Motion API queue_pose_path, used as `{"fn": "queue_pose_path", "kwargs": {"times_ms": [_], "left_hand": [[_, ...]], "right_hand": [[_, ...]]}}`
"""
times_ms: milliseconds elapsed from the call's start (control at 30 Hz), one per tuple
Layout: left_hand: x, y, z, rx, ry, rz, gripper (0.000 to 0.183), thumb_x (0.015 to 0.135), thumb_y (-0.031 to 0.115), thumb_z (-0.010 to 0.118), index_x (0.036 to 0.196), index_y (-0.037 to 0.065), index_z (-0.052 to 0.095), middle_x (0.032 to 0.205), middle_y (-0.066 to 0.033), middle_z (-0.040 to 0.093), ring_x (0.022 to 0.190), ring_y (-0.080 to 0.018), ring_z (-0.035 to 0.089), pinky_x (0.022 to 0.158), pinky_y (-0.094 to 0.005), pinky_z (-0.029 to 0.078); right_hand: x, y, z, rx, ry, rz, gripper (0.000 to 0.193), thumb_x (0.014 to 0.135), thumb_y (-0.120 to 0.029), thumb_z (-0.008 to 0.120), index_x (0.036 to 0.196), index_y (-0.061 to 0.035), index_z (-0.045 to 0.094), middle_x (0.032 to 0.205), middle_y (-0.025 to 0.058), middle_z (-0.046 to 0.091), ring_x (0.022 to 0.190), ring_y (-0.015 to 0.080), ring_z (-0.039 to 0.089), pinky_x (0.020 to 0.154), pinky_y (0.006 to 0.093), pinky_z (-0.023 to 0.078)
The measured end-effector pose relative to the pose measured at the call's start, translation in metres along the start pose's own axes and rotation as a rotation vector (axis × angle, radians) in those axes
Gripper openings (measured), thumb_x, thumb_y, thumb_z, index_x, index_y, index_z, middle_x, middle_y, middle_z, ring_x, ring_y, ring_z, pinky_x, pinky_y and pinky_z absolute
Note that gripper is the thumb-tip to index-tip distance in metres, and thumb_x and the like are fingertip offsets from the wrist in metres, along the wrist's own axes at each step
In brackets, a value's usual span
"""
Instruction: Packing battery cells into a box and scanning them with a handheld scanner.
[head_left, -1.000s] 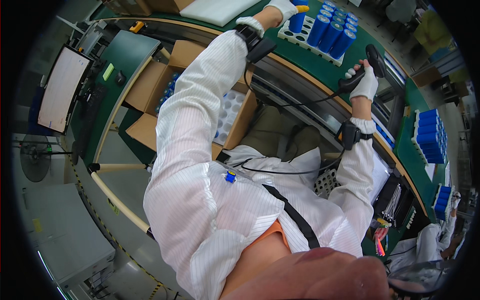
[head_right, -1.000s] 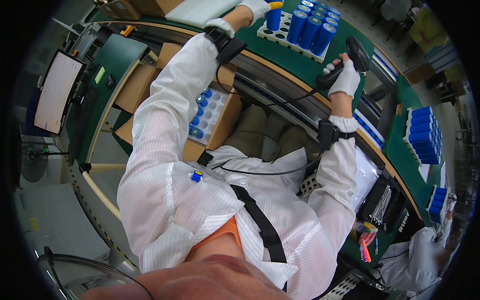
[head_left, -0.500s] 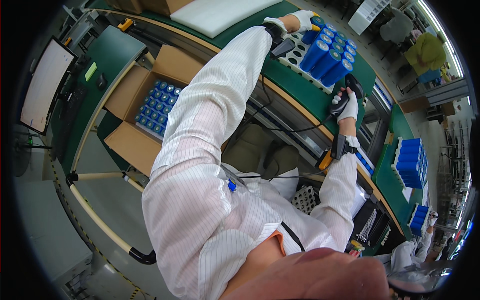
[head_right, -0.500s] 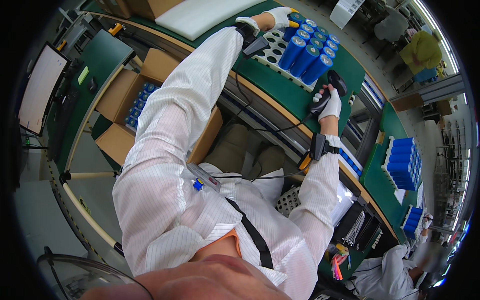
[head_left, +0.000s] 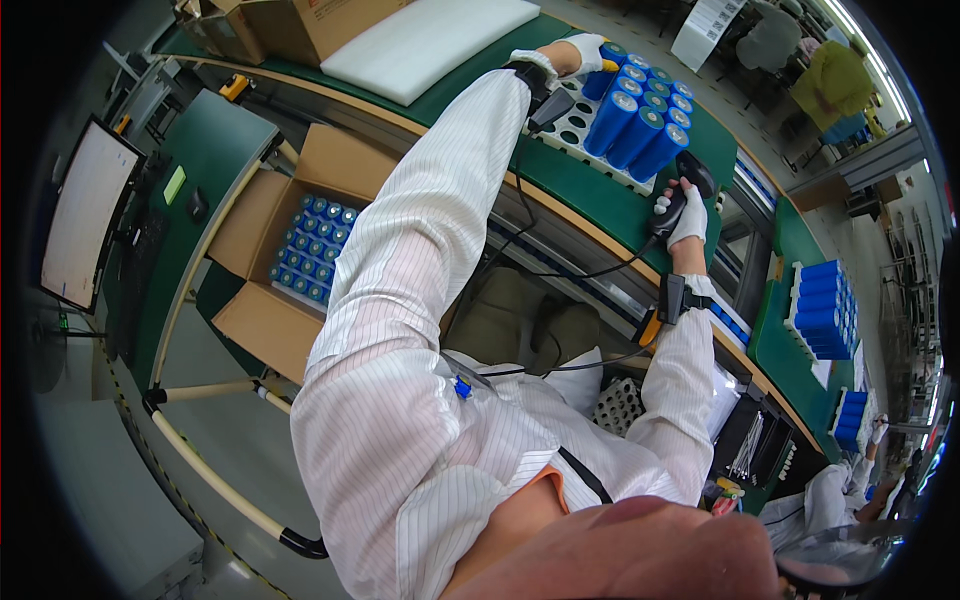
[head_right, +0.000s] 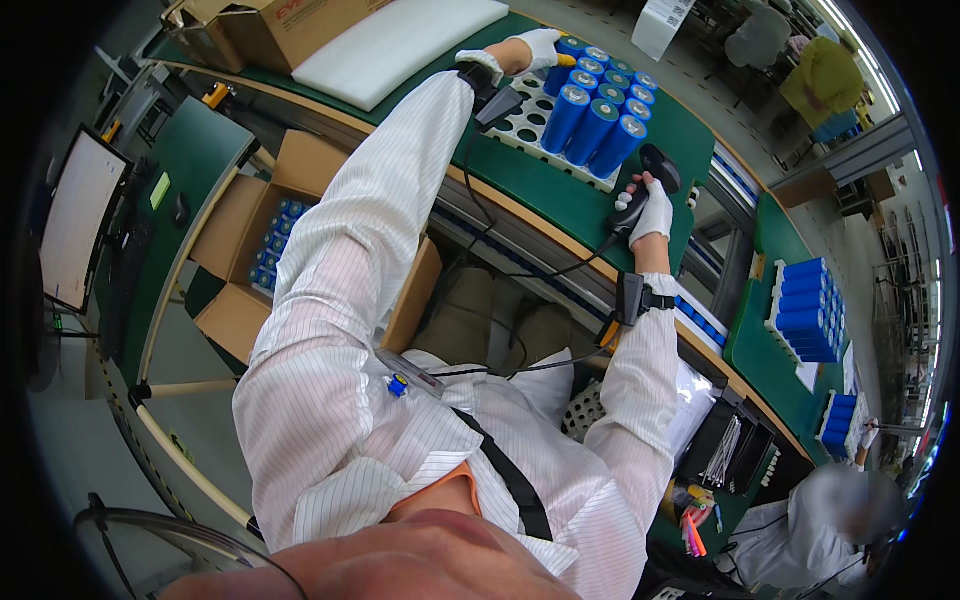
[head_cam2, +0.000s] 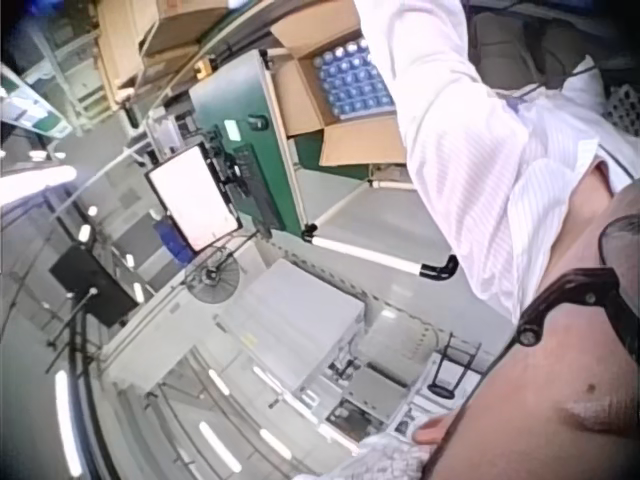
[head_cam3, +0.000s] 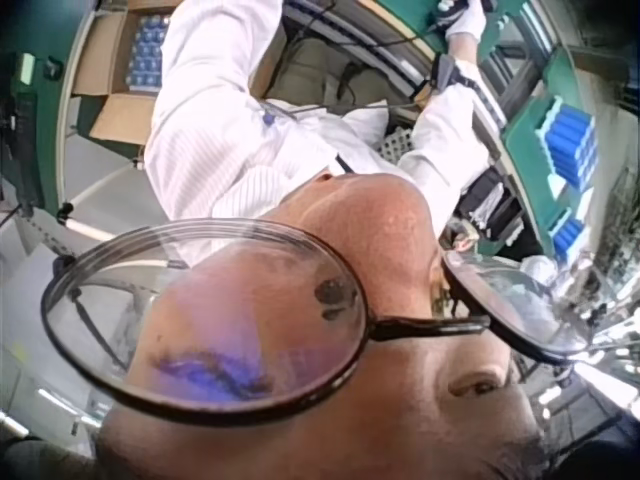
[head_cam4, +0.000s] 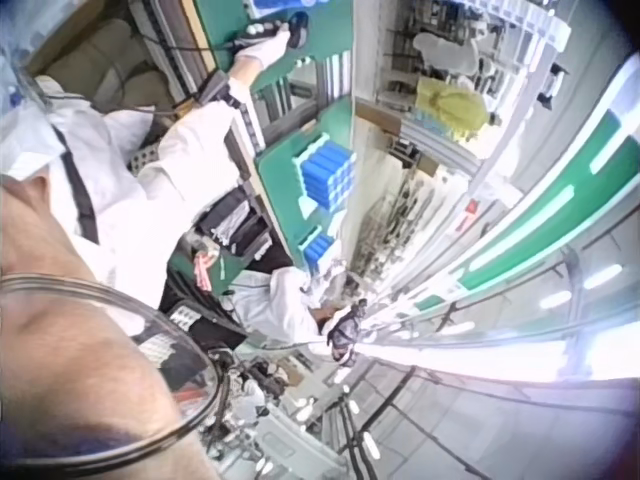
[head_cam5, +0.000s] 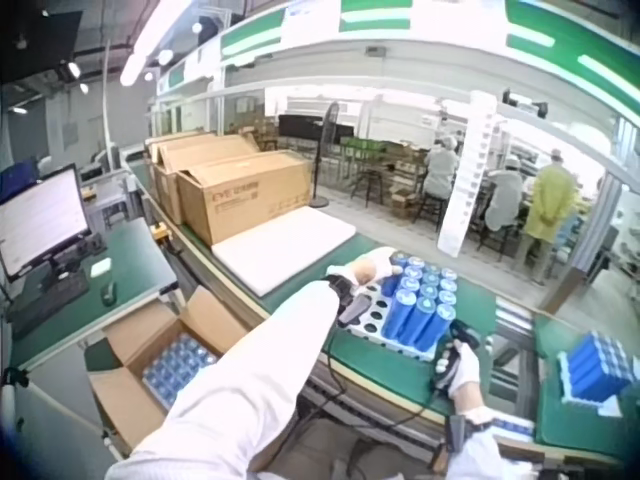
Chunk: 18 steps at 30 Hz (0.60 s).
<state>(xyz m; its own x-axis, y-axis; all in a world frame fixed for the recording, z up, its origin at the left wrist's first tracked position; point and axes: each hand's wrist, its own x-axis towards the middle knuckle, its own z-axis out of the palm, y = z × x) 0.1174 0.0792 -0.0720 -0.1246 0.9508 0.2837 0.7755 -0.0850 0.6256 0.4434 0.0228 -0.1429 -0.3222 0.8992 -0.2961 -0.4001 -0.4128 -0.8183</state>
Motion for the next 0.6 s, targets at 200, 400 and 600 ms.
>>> {"fn": "queue_pose_path", "kwargs": {"times_ms": [200,400,600], "left_hand": [[-0.039,0.004,-0.001,0.107,0.067,-0.090,0.062,0.083,0.036,0.067,0.129,-0.001,0.046,0.123,-0.0188,0.056,0.112,-0.0328,0.055,0.095,-0.0364,0.044],[-0.197,0.011,-0.038,0.001,0.550,0.008,0.032,0.086,0.021,0.063,0.111,0.003,0.054,0.095,-0.0120,0.065,0.083,-0.0242,0.063,0.076,-0.0343,0.052],[-0.417,-0.089,-0.016,0.260,0.040,-0.509,0.032,0.078,0.032,0.067,0.099,0.007,0.067,0.096,-0.0180,0.065,0.091,-0.0351,0.061,0.082,-0.0385,0.049]], "right_hand": [[-0.001,0.006,0.000,-0.035,-0.016,-0.002,0.023,0.088,-0.025,0.059,0.090,-0.0021,0.055,0.066,0.0083,0.052,0.052,0.0193,0.050,0.045,0.0310,0.042],[0.009,0.003,-0.014,-0.007,0.055,-0.055,0.021,0.085,-0.021,0.062,0.084,-0.0015,0.056,0.066,0.0089,0.053,0.053,0.0197,0.053,0.046,0.0302,0.046],[0.027,-0.002,-0.014,-0.056,-0.029,0.006,0.022,0.087,-0.021,0.059,0.091,-0.0002,0.053,0.071,0.0079,0.049,0.061,0.0201,0.048,0.054,0.0313,0.041]]}}
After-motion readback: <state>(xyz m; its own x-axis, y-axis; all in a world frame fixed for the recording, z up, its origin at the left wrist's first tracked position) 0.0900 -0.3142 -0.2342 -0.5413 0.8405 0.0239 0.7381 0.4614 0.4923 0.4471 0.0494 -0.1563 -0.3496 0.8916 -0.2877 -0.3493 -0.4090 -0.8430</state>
